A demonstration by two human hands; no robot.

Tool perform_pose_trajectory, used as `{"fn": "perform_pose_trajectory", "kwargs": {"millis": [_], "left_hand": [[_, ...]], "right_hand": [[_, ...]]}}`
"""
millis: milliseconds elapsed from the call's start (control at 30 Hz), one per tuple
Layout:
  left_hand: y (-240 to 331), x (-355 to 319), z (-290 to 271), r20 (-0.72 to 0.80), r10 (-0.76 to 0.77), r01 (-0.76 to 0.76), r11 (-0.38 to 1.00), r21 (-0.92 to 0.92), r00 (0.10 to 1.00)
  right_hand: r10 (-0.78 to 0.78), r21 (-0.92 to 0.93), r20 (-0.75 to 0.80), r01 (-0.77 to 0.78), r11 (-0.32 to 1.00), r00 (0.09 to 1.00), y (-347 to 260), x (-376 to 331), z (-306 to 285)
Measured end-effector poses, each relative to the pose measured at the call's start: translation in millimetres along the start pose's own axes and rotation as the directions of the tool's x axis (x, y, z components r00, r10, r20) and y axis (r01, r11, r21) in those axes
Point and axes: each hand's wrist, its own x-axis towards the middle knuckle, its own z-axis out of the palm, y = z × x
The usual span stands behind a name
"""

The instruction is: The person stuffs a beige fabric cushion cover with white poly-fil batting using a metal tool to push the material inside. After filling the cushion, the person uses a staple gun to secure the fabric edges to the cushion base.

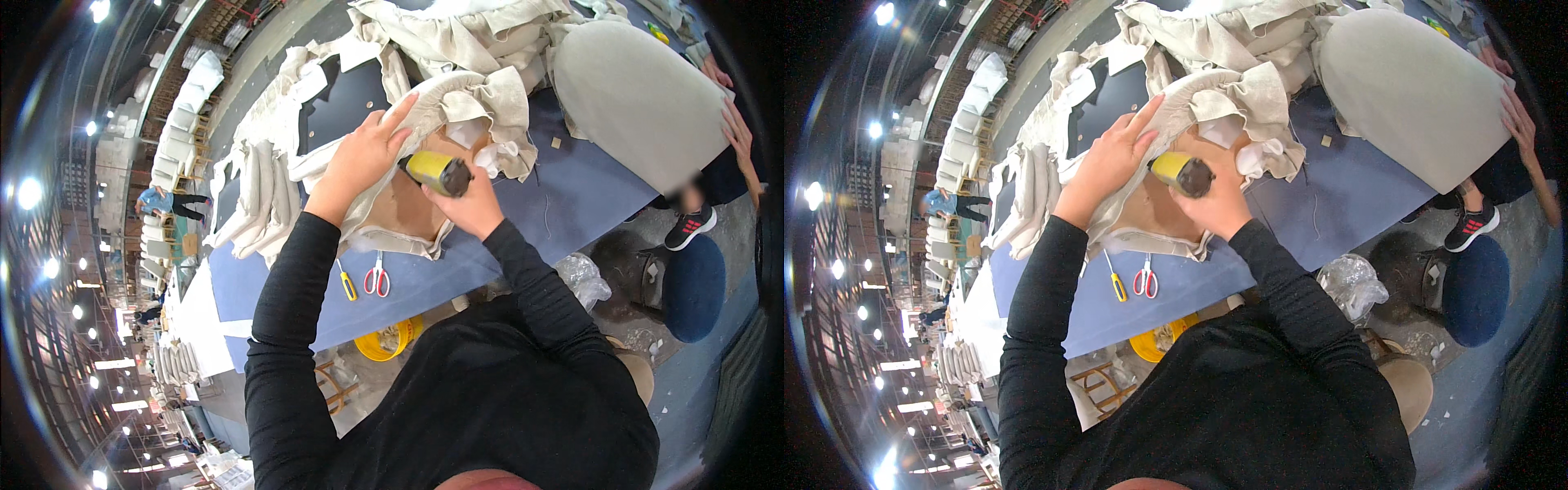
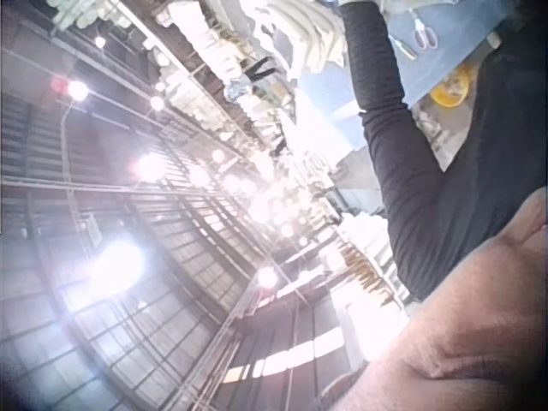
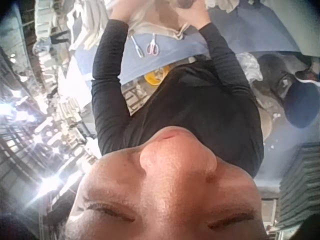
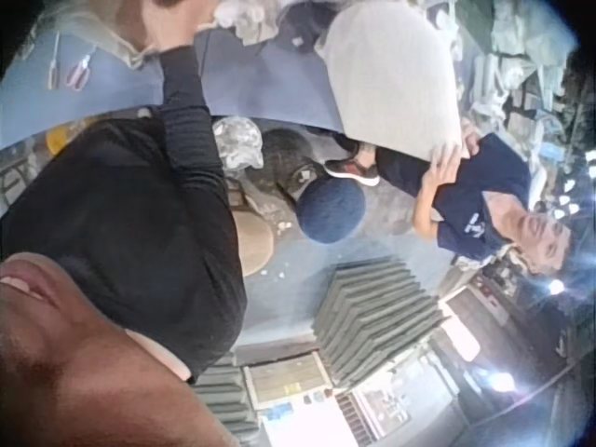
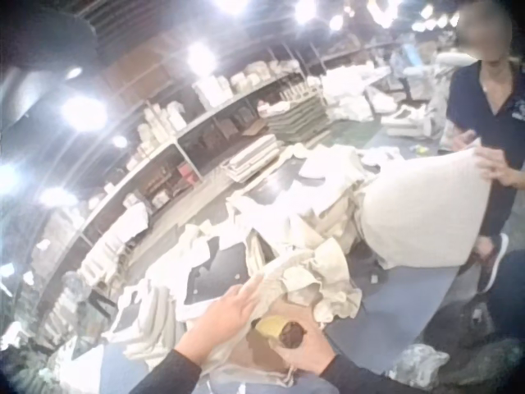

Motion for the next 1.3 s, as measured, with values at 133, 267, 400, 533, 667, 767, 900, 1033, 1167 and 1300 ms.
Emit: {"fn": "perform_pose_trajectory", "kwargs": {"millis": [133,267,400,533,667,767,900,1033,1167,1300], "left_hand": [[6.9,3.4,0.2,-0.004,0.003,-0.003,1.0,-0.026,1.0],[5.3,0.7,2.8,-0.033,0.032,-0.033,0.999,-0.02,0.999],[4.7,-1.4,5.3,-0.034,0.026,-0.026,1.0,-0.016,0.999],[4.7,-3.3,2.6,0.006,0.005,-0.005,1.0,-0.016,1.0],[6.3,-0.3,-0.5,0.06,-0.032,0.033,0.999,-0.024,0.998],[6.5,2.3,-11.5,0.131,-0.008,0.013,0.999,-0.038,0.991],[-67.9,10.8,-15.3,0.305,0.039,0.203,0.665,-0.719,0.951],[-72.5,4.9,18.8,0.209,-0.21,0.279,0.874,-0.398,0.955],[-39.6,-22.5,12.2,0.006,0.015,-0.014,0.993,-0.12,1.0],[-39.8,-25.2,16.2,-0.045,0.09,-0.092,0.995,-0.037,0.995]], "right_hand": [[-0.054,-0.068,-0.123,0.046,0.997,0.991,1.6,11.0,-23.7],[-0.122,-0.063,-0.148,0.114,0.991,0.981,-16.1,23.6,-29.8],[-0.148,-0.067,-0.154,0.139,0.988,0.977,-11.7,30.4,-24.4],[-0.138,-0.083,-0.104,0.13,0.988,0.985,-13.9,31.1,-21.2],[-0.109,-0.061,-0.077,0.105,0.993,0.991,-14.9,30.7,-17.6],[-0.148,-0.102,-0.084,0.139,0.985,0.985,-16.8,31.8,-12.3],[-0.152,-0.111,-0.031,0.148,0.983,0.988,-13.6,32.5,-3.1],[-0.102,-0.046,-0.064,0.099,0.994,0.993,-4.0,32.2,5.9],[-0.048,-0.013,-0.064,0.047,0.999,0.997,2.9,27.7,5.9],[-0.01,-0.039,-0.067,0.007,0.999,0.998,-6.5,23.3,7.5]]}}
